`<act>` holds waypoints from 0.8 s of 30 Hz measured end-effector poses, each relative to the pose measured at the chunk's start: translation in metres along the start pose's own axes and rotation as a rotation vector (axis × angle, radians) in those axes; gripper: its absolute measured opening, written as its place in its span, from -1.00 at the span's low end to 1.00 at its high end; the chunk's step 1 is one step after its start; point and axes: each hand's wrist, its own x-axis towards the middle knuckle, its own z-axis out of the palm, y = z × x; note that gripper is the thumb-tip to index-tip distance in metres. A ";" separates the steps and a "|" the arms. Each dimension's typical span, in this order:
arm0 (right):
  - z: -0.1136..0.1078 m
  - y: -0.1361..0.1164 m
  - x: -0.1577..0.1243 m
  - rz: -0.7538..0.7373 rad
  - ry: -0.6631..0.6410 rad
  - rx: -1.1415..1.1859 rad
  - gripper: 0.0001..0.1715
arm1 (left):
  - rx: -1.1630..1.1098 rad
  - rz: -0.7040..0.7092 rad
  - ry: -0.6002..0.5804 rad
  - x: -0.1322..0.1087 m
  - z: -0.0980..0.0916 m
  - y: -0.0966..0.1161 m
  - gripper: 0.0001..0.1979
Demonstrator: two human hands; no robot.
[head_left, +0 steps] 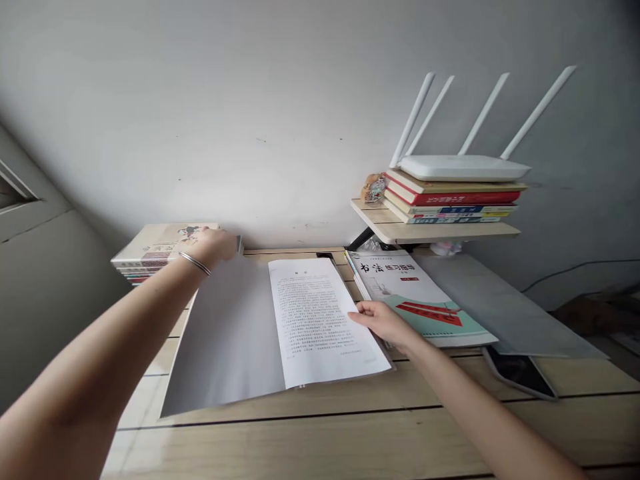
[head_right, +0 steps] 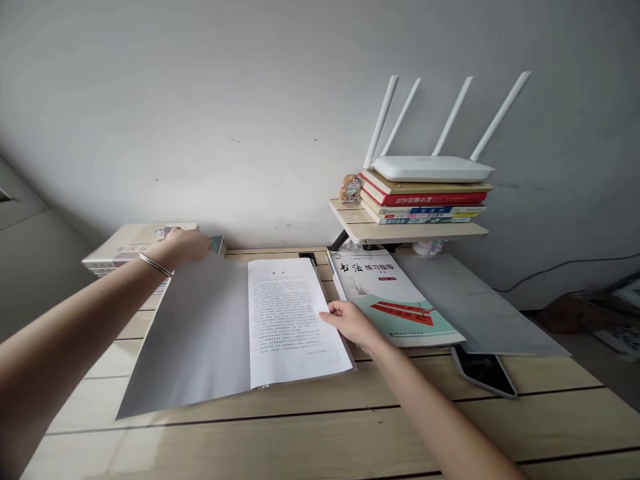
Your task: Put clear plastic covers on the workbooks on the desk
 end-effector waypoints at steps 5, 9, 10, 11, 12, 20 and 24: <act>0.003 0.015 0.002 -0.048 0.071 -0.102 -0.64 | 0.198 0.166 -0.146 -0.059 0.041 0.013 -0.84; 0.002 0.015 0.000 -0.093 0.097 -0.114 -0.64 | 0.348 0.349 -0.348 -0.148 0.080 0.021 -0.64; 0.002 0.015 -0.002 -0.093 0.093 -0.094 -0.64 | 0.351 0.334 -0.372 -0.171 0.091 0.020 -0.55; 0.001 0.016 -0.005 -0.087 0.085 -0.062 -0.63 | 0.328 0.304 -0.390 -0.192 0.100 0.018 -0.47; 0.000 0.016 -0.008 -0.077 0.079 -0.019 -0.62 | 0.302 0.278 -0.414 -0.210 0.109 0.016 -0.41; -0.027 0.024 -0.030 -0.113 0.089 0.128 -0.46 | 0.348 0.250 -0.518 -0.250 0.127 0.010 -0.33; -0.042 0.019 -0.036 -0.322 -0.049 -0.153 -0.61 | 0.396 0.310 -0.472 -0.251 0.129 0.007 -0.35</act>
